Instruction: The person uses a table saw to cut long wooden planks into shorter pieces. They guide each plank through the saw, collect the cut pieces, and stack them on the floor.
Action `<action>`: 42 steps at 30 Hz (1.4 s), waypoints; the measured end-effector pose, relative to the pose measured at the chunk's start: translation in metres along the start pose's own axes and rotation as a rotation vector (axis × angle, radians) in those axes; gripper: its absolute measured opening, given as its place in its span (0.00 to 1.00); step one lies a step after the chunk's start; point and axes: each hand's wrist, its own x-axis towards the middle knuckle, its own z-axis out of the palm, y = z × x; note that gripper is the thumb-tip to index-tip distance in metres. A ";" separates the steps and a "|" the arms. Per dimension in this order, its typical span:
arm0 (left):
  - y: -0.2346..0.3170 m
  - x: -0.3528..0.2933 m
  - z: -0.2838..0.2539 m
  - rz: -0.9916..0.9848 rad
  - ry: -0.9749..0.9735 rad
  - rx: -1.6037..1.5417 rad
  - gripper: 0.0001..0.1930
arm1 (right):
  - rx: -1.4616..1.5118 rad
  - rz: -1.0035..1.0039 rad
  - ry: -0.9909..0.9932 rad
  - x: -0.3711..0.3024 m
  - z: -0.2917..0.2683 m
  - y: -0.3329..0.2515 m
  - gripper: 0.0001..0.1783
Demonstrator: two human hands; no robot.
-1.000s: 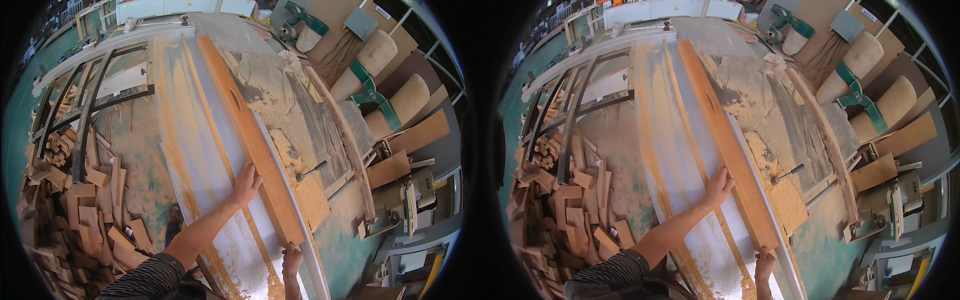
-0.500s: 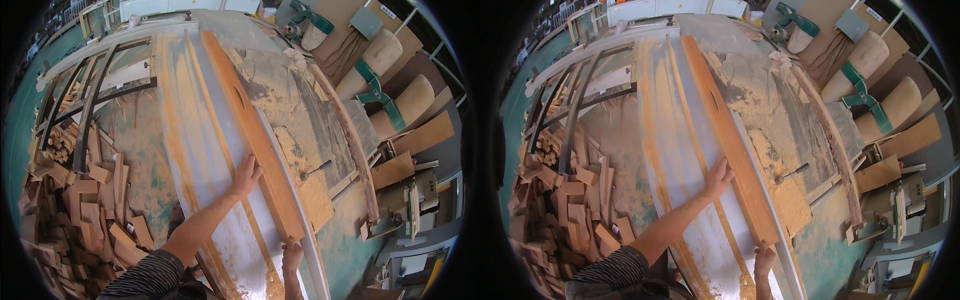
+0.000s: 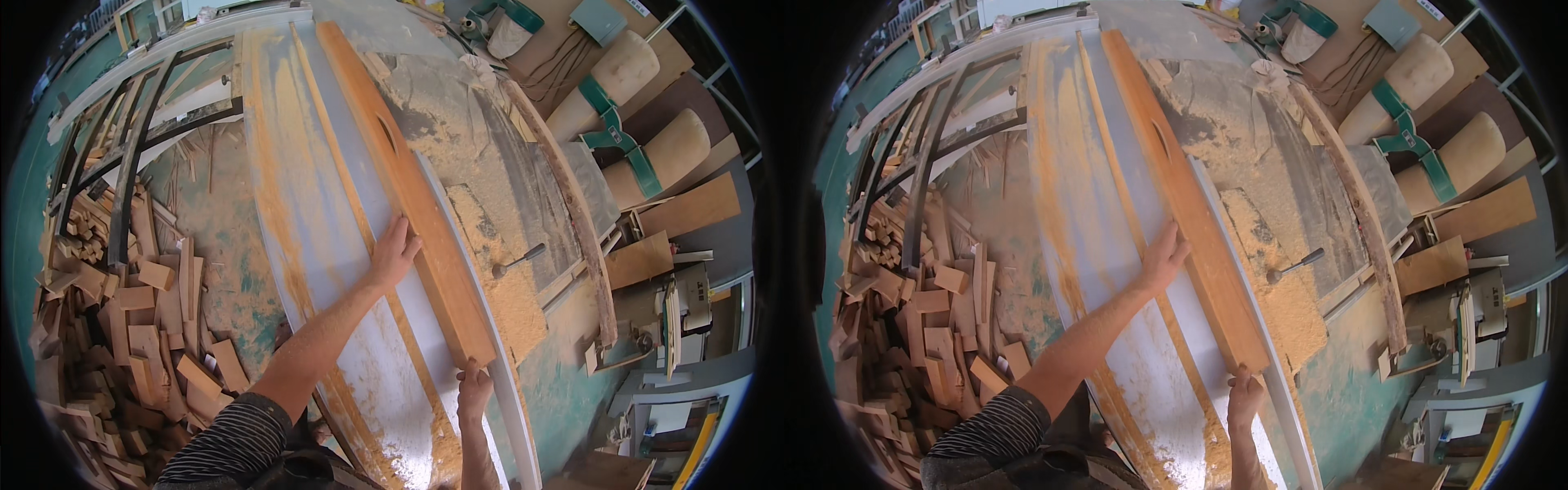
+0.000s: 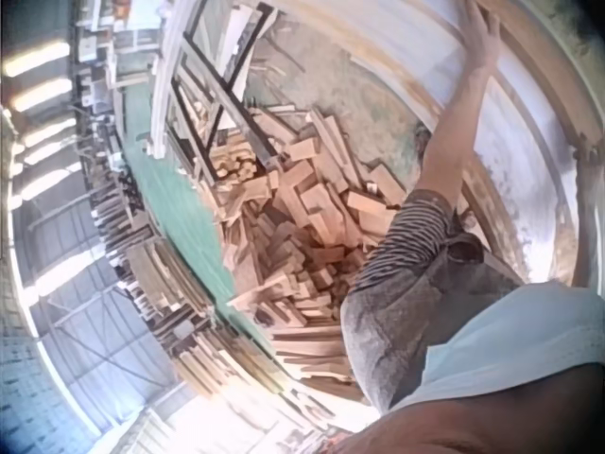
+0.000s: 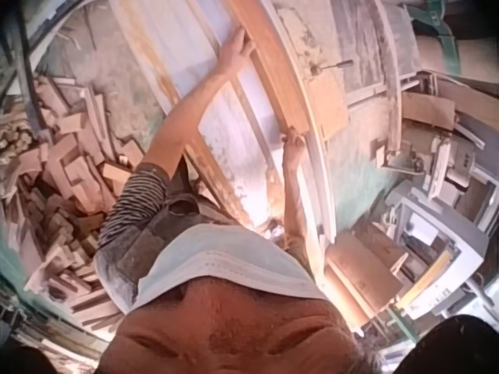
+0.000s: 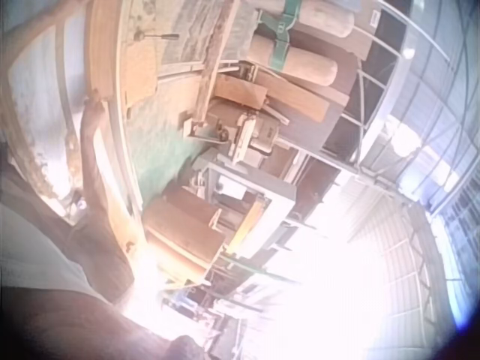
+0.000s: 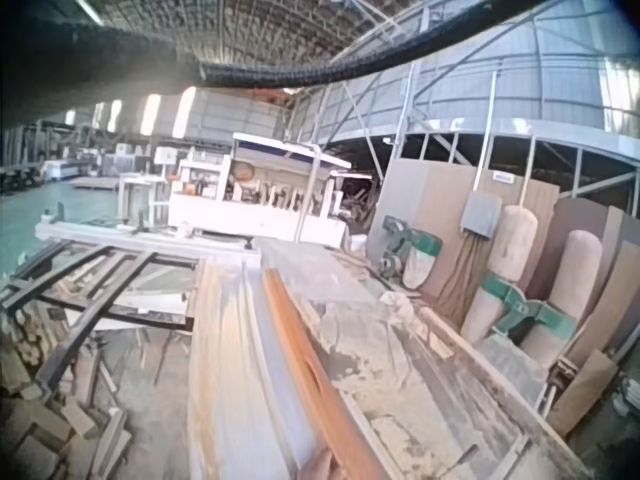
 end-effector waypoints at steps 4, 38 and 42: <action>-0.003 0.011 -0.004 -0.013 -0.014 -0.034 0.19 | 0.033 -0.011 0.034 0.006 0.011 0.001 0.28; -0.069 0.106 -0.047 -0.201 -0.042 -0.053 0.20 | 0.021 -0.043 0.028 0.048 0.103 -0.090 0.28; -0.080 0.116 -0.048 -0.113 0.049 0.007 0.22 | 0.038 -0.017 0.039 0.052 0.115 -0.100 0.27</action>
